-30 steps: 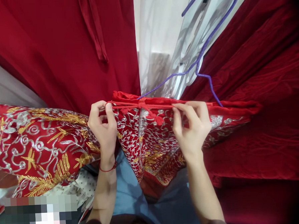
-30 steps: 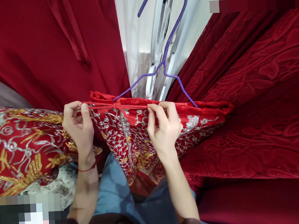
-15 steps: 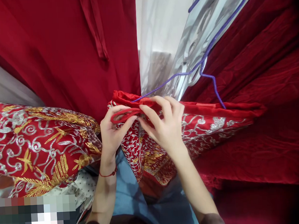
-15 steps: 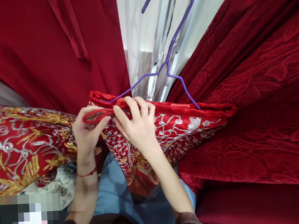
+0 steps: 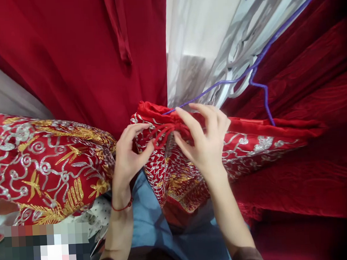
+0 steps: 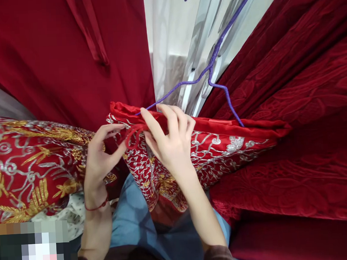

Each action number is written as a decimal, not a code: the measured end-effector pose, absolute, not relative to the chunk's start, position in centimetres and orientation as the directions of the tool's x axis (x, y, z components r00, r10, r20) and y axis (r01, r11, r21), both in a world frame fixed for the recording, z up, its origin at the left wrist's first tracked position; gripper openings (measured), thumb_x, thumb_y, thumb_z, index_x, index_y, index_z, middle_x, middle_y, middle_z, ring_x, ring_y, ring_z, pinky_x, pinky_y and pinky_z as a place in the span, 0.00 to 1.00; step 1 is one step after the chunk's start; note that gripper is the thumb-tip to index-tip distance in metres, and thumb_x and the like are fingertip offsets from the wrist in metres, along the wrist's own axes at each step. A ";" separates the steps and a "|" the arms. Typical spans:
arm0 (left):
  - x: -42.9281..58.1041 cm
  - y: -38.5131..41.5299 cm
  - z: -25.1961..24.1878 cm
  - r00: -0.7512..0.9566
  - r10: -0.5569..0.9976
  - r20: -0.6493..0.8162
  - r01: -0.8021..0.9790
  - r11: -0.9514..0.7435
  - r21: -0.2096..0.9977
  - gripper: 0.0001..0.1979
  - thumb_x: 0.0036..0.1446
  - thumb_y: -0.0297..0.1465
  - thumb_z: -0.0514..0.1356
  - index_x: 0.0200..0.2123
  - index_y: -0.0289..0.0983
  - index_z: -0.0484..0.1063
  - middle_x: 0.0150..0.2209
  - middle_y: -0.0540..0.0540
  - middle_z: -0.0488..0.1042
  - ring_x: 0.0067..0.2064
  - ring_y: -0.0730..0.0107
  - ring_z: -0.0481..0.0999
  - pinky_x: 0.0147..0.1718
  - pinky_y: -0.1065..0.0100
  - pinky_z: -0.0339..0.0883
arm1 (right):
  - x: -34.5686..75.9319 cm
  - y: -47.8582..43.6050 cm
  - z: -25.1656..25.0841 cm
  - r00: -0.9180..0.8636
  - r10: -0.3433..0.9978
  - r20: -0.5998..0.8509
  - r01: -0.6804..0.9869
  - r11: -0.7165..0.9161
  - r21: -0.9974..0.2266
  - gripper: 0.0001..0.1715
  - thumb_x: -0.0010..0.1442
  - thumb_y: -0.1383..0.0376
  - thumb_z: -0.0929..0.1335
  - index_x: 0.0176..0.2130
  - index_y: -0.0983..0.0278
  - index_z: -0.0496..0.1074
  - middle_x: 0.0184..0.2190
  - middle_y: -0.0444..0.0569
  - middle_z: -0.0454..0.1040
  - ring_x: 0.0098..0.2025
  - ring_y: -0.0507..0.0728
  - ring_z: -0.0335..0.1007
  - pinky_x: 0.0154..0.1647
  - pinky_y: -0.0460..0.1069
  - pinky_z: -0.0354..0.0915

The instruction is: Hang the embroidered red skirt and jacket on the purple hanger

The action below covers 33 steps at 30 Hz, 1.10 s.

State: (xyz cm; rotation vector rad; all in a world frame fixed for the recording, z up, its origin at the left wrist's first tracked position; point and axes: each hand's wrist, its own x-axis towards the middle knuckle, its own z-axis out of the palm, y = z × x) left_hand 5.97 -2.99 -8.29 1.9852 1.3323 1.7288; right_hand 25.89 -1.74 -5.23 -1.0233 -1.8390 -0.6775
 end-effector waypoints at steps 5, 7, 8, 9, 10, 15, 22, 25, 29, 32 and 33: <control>7.0 -3.4 -7.1 0.165 0.737 0.655 0.405 -0.656 0.637 0.28 0.51 0.29 0.67 0.56 0.42 0.69 0.55 0.44 0.75 0.56 0.58 0.74 0.60 0.54 0.66 | 26.2 -2.8 -7.2 -0.100 0.224 0.969 0.842 0.538 -0.038 0.19 0.59 0.63 0.73 0.50 0.59 0.71 0.42 0.52 0.71 0.44 0.60 0.68 0.46 0.56 0.65; 7.6 -3.6 -6.7 0.207 0.744 0.635 0.341 -0.663 0.666 0.28 0.51 0.29 0.66 0.57 0.42 0.69 0.57 0.43 0.74 0.57 0.57 0.74 0.60 0.54 0.65 | 26.2 -2.7 -8.0 -0.084 0.254 0.964 0.835 0.545 -0.071 0.15 0.59 0.64 0.72 0.46 0.61 0.71 0.39 0.51 0.71 0.41 0.58 0.68 0.42 0.53 0.66; 7.9 -3.6 -6.5 0.208 0.747 0.631 0.308 -0.662 0.683 0.27 0.52 0.30 0.66 0.56 0.42 0.69 0.56 0.43 0.75 0.56 0.57 0.74 0.60 0.55 0.66 | 26.1 -2.6 -8.3 -0.082 0.286 0.955 0.833 0.546 -0.092 0.13 0.60 0.64 0.72 0.45 0.62 0.71 0.38 0.51 0.71 0.40 0.57 0.68 0.40 0.52 0.66; 8.3 -3.6 -6.4 0.193 0.755 0.627 0.278 -0.655 0.703 0.25 0.53 0.32 0.66 0.55 0.42 0.70 0.55 0.43 0.76 0.55 0.58 0.75 0.59 0.56 0.67 | 26.0 -2.4 -8.4 -0.082 0.316 0.945 0.829 0.548 -0.111 0.11 0.61 0.64 0.71 0.44 0.62 0.71 0.38 0.52 0.71 0.40 0.57 0.69 0.39 0.51 0.66; 8.8 -3.4 -6.3 0.164 0.766 0.621 0.254 -0.641 0.724 0.22 0.54 0.33 0.66 0.53 0.41 0.72 0.53 0.44 0.77 0.53 0.60 0.77 0.57 0.58 0.68 | 25.9 -2.3 -8.5 -0.085 0.334 0.939 0.825 0.552 -0.122 0.09 0.62 0.65 0.70 0.44 0.63 0.72 0.38 0.52 0.72 0.39 0.57 0.69 0.39 0.51 0.67; 11.3 -2.4 -6.1 -0.054 0.807 0.587 0.228 -0.563 0.795 0.13 0.58 0.41 0.65 0.40 0.39 0.76 0.37 0.48 0.81 0.38 0.70 0.78 0.41 0.69 0.72 | 25.7 -2.7 -8.2 -0.131 0.343 0.930 0.812 0.575 -0.097 0.05 0.64 0.68 0.68 0.42 0.63 0.72 0.36 0.50 0.74 0.37 0.55 0.70 0.38 0.50 0.66; 12.3 -2.4 -6.6 -0.164 0.813 0.559 0.189 -0.531 0.826 0.12 0.61 0.42 0.63 0.36 0.39 0.76 0.31 0.51 0.78 0.31 0.75 0.74 0.33 0.73 0.69 | 26.4 -3.6 -8.0 -0.286 0.326 0.901 0.723 0.691 -0.021 0.05 0.61 0.72 0.67 0.33 0.63 0.69 0.28 0.46 0.71 0.29 0.52 0.63 0.31 0.48 0.60; 12.3 -2.2 -6.8 -0.176 0.810 0.559 0.193 -0.529 0.827 0.13 0.62 0.43 0.62 0.36 0.39 0.76 0.30 0.51 0.78 0.31 0.75 0.73 0.33 0.73 0.68 | 27.1 -4.0 -8.5 -0.320 0.276 0.906 0.688 0.725 0.023 0.11 0.56 0.73 0.66 0.26 0.61 0.63 0.21 0.41 0.63 0.23 0.51 0.53 0.25 0.48 0.53; 11.9 -1.8 -6.8 -0.134 0.822 0.554 0.148 -0.536 0.831 0.13 0.62 0.43 0.62 0.37 0.39 0.77 0.32 0.50 0.79 0.33 0.74 0.75 0.36 0.71 0.70 | 28.2 -4.5 -8.9 -0.323 0.324 0.889 0.670 0.742 -0.027 0.15 0.52 0.73 0.62 0.21 0.59 0.53 0.17 0.38 0.49 0.21 0.50 0.41 0.22 0.49 0.46; 11.4 -1.8 -6.8 -0.046 0.846 0.531 0.118 -0.523 0.844 0.14 0.61 0.44 0.62 0.37 0.39 0.78 0.32 0.50 0.79 0.32 0.73 0.75 0.35 0.71 0.69 | 28.6 -4.4 -8.5 -0.259 0.510 0.820 0.657 0.715 -0.237 0.12 0.57 0.69 0.63 0.23 0.60 0.58 0.19 0.40 0.57 0.21 0.50 0.50 0.23 0.48 0.51; 11.2 -1.9 -6.9 -0.032 0.849 0.527 0.114 -0.521 0.846 0.14 0.61 0.44 0.62 0.38 0.39 0.78 0.33 0.50 0.79 0.33 0.73 0.75 0.35 0.71 0.70 | 28.5 -4.3 -8.2 -0.201 0.574 0.794 0.652 0.683 -0.329 0.10 0.59 0.67 0.63 0.26 0.61 0.62 0.21 0.41 0.62 0.22 0.50 0.56 0.24 0.48 0.54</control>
